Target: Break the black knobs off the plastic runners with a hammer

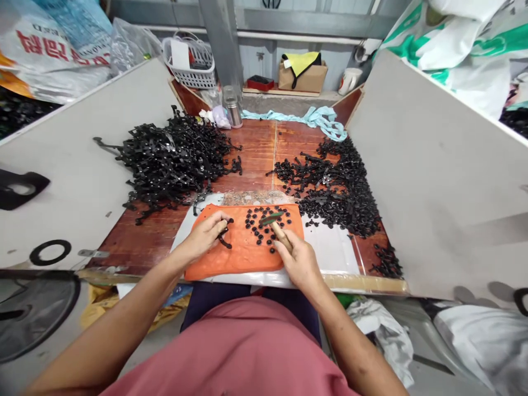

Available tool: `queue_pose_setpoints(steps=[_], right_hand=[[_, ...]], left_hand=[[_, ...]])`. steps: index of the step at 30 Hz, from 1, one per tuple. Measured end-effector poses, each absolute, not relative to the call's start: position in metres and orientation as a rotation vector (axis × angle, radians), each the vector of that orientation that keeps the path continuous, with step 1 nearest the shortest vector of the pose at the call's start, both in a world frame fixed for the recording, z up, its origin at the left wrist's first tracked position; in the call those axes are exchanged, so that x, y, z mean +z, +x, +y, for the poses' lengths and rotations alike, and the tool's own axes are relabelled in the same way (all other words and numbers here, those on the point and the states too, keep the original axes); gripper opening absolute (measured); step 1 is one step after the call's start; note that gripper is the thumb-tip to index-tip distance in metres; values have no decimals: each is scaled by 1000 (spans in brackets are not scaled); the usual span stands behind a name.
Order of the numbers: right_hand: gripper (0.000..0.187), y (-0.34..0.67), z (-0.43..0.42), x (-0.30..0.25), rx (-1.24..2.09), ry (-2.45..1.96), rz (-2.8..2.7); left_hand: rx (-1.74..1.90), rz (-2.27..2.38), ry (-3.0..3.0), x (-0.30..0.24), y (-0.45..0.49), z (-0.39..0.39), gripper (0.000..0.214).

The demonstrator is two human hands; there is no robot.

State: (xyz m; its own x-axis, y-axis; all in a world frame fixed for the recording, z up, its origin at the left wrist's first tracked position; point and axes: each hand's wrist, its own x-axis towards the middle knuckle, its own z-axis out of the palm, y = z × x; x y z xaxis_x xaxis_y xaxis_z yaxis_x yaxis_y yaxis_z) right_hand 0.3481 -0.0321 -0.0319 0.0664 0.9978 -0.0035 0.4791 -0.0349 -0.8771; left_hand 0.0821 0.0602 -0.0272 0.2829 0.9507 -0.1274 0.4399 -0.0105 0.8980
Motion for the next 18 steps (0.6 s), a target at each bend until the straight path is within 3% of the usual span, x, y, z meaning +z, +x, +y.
queue_pose_setpoints(steps=[8, 18], right_hand=[[26, 379, -60, -70, 935, -1691, -1394], [31, 379, -60, -72, 970, -1705, -1353]], left_hand=[[563, 1244, 1641, -41, 99, 89, 17], [495, 1216, 1746, -39, 105, 94, 9]])
